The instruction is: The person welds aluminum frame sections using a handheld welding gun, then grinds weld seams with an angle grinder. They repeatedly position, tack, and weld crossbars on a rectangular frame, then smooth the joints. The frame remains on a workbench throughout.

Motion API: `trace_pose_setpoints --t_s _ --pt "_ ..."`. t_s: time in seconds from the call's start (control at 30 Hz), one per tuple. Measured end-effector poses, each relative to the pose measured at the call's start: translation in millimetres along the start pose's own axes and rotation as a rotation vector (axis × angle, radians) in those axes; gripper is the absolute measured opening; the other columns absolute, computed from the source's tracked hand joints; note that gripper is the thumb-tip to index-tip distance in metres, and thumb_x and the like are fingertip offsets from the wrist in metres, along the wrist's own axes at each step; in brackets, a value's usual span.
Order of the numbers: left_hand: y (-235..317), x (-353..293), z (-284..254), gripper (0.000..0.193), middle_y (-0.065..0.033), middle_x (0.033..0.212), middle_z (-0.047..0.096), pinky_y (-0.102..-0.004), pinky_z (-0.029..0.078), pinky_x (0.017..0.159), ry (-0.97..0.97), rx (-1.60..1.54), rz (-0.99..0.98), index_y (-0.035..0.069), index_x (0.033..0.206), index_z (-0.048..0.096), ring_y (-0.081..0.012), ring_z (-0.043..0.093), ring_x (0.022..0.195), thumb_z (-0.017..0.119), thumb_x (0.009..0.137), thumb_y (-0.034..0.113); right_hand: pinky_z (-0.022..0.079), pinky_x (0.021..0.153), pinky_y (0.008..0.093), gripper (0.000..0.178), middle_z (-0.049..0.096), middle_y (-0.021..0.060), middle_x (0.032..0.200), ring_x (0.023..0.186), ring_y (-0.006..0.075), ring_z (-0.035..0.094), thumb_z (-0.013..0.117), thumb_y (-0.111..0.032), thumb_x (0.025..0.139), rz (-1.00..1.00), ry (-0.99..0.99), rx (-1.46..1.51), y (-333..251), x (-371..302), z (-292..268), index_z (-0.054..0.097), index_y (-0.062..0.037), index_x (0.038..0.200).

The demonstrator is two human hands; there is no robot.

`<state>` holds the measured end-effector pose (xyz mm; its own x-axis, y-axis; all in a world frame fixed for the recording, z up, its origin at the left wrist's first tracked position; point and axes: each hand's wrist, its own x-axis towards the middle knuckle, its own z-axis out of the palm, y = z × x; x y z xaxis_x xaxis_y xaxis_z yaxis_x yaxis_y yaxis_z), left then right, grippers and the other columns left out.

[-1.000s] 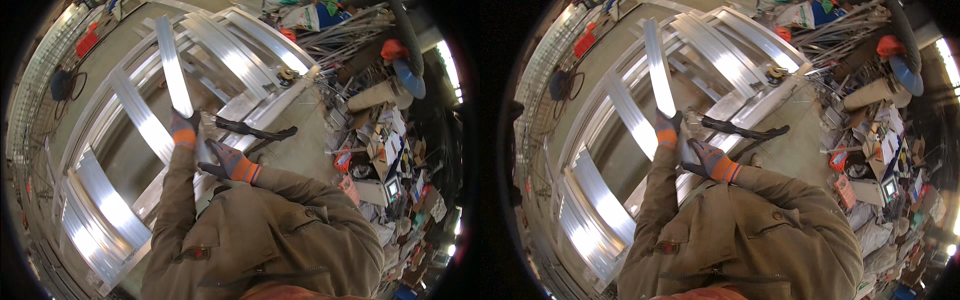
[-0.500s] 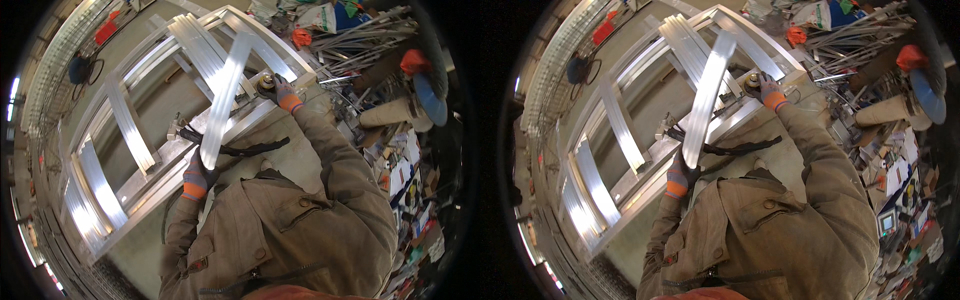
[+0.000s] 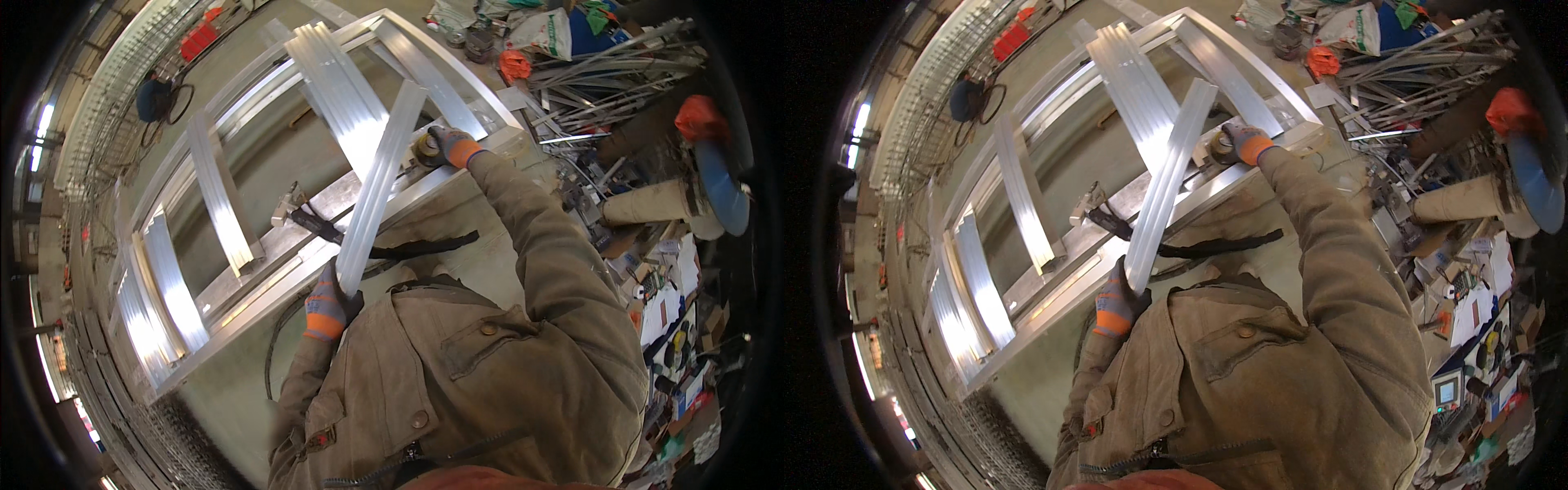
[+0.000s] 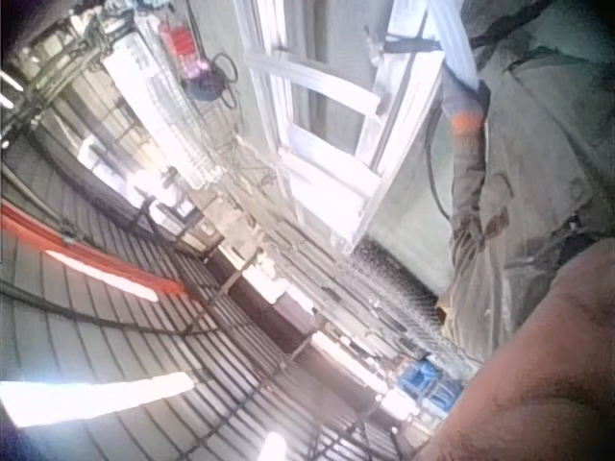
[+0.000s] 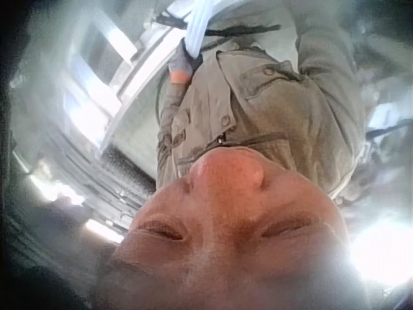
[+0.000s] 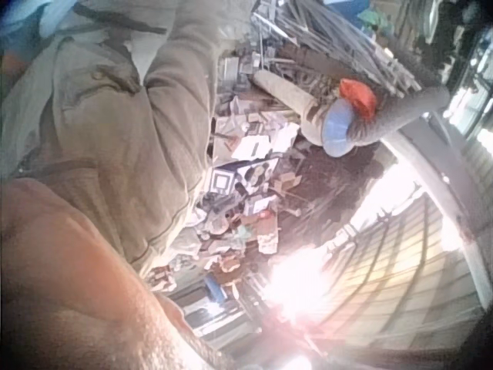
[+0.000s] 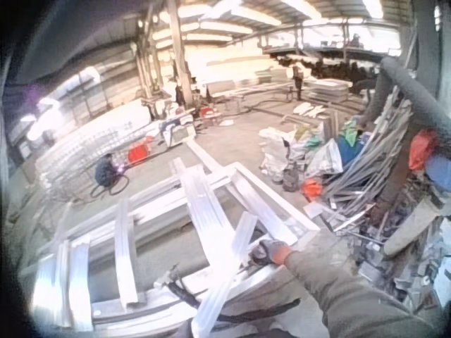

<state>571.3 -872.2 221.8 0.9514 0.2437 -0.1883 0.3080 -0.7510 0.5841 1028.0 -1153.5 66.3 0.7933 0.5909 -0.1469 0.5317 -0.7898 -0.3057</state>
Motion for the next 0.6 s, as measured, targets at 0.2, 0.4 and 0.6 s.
trace_pose_setpoints --t_s 0.2,0.4,0.6 --pt "-16 40 3 0.089 -0.0321 0.14 0.069 -0.0556 0.059 0.103 0.012 -0.066 0.139 0.001 0.16 0.048 -0.0523 0.068 0.129 0.084 0.081 0.016 0.06 0.103 0.054 0.077 0.078 0.025 0.133 0.125 0.0462 0.074 0.089 -0.05 0.09 0.092 0.229 0.071 -11 -64 -50 0.06 -0.0095 0.149" --pt "-9 93 28 0.092 -0.028 0.137 0.074 -0.0524 0.062 0.098 -0.002 -0.055 0.294 0.007 0.166 0.047 -0.0456 0.075 0.121 0.088 0.086 0.028 0.06 0.104 0.05 0.099 0.074 0.0289 0.139 0.127 0.0445 0.073 0.098 -0.053 0.081 0.636 0.507 0.463 -20 -197 -82 0.054 -0.0043 0.155" --pt "44 159 87 0.111 -0.0298 0.16 0.061 -0.0502 0.054 0.116 -0.203 -0.071 0.292 0.002 0.173 0.038 -0.0459 0.063 0.144 0.09 0.084 0.042 0.06 0.104 0.0433 0.092 0.075 0.0226 0.129 0.118 0.0328 0.075 0.098 -0.044 0.084 0.669 0.875 0.564 -15 -313 -58 0.056 0.004 0.149"
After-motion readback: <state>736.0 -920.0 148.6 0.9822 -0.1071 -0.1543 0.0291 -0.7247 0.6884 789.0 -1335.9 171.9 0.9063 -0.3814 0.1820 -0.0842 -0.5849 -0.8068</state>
